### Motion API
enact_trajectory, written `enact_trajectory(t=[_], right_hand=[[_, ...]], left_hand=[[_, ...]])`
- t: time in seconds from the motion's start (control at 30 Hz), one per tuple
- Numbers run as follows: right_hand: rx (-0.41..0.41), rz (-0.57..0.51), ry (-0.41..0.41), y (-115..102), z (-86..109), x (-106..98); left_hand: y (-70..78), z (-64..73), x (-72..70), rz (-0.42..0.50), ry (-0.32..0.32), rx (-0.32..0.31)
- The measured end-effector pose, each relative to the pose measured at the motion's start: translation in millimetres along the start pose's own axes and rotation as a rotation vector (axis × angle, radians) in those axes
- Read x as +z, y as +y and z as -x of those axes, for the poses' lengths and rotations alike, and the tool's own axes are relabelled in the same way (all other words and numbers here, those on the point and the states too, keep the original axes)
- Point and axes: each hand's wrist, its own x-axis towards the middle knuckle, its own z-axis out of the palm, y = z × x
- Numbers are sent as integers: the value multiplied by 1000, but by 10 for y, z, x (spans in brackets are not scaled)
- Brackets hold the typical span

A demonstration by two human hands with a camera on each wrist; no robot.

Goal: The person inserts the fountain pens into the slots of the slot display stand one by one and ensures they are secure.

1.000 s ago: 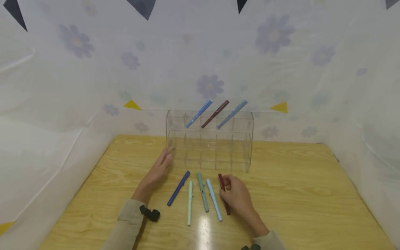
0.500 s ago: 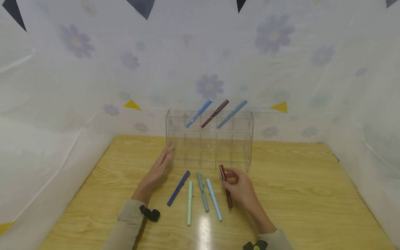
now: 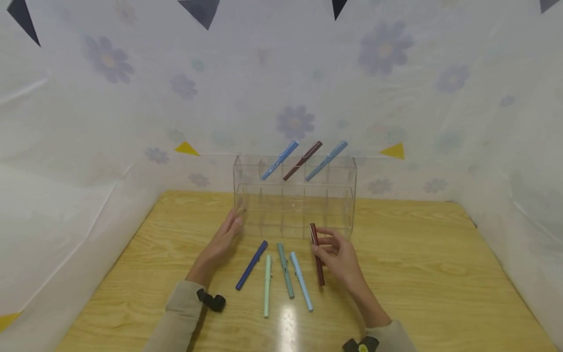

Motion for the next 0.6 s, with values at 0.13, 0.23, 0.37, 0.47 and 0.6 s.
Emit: enact_trajectory(t=[0.13, 0.23, 0.37, 0.47, 0.6], right_hand=[[-12, -29, 10, -17, -40, 17], [-22, -46, 15, -49, -86, 30], [-36, -67, 21, -106, -157, 42], [-53, -90, 24, -144, -211, 44], [-85, -122, 26, -193, -271, 44]], left_hand=[[-4, -1, -1, 0, -1, -2], [-3, -3, 0, 0, 0, 2], [-2, -3, 1, 0, 5, 2], [3, 1, 1, 4, 4, -3], [16, 6, 2, 7, 1, -6]])
